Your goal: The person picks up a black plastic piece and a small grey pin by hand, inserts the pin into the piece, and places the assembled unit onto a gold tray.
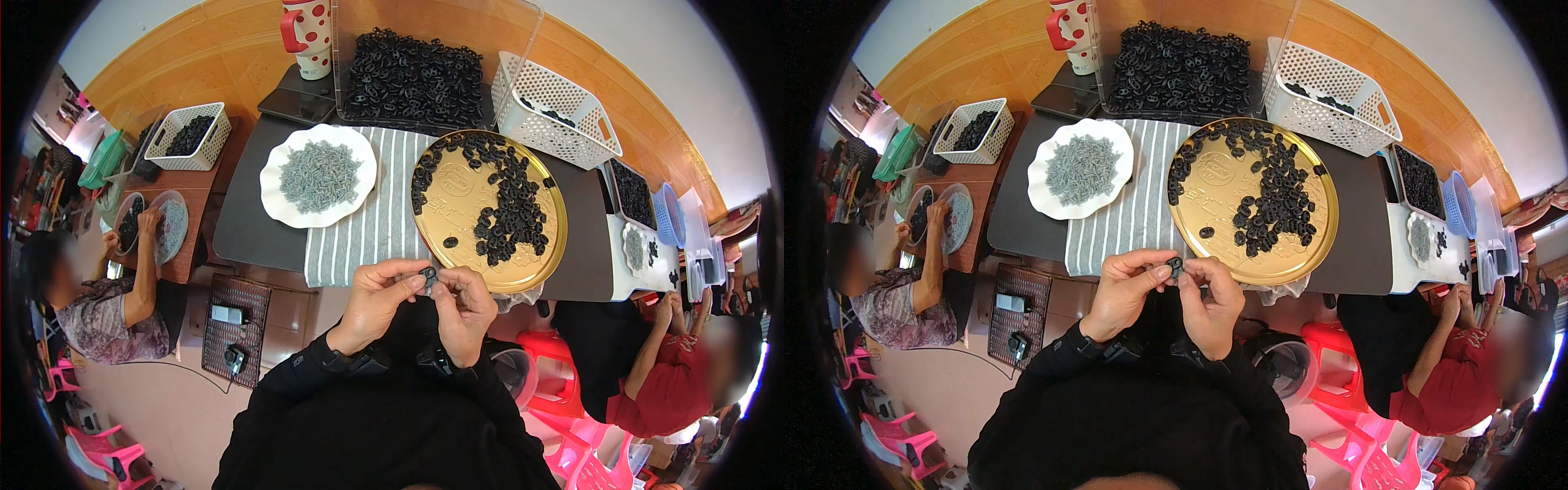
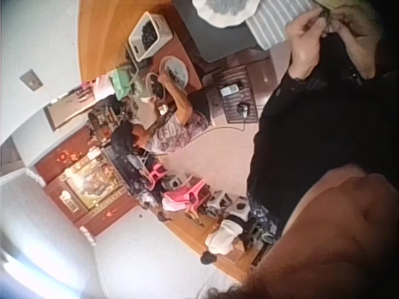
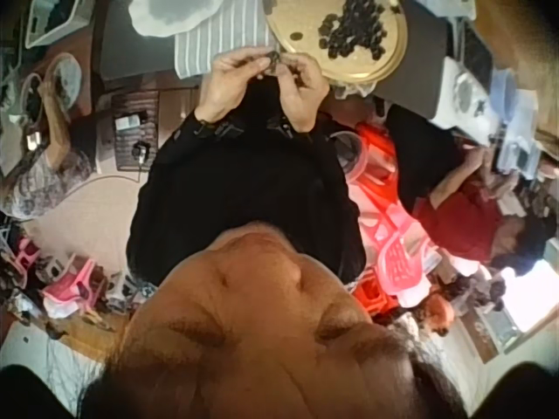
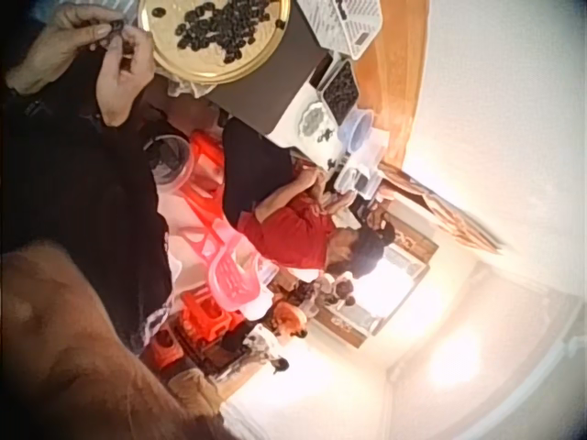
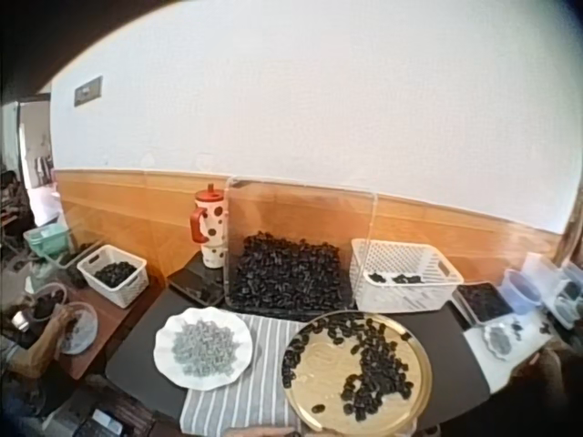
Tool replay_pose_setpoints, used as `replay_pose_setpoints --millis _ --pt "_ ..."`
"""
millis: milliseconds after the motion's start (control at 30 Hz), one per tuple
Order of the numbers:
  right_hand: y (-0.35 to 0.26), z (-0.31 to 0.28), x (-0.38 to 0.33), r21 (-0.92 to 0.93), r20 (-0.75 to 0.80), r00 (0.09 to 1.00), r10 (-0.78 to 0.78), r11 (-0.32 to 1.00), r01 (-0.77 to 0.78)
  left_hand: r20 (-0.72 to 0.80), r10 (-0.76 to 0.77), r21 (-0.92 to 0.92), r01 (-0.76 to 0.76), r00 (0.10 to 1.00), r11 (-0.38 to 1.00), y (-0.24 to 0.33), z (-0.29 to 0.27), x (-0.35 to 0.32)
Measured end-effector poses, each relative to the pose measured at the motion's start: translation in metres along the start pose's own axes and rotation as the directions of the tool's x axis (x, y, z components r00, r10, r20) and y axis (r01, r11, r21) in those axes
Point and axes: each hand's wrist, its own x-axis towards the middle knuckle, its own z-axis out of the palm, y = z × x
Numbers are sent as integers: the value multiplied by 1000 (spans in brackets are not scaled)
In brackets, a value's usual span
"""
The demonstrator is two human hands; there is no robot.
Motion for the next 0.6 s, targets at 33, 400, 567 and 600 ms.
replay_pose_setpoints --millis 33,400,567,600 --pt "1 0 0 1 -2 1000 10 1000 -10 -1 0 0 0 1000 1000 0 -1 0" --pt "-2 1 -1 226 28 975 220 949 -220 102 164 230 -184 981 956 2 -3 -3" --pt "0 -2 0 259 104 978 183 944 -204 104 142 263 -165 984 950 5 -7 -4" --pt "-2 -1 0 258 104 978 184 944 -205 107 150 289 -175 983 941 5 -7 -4"
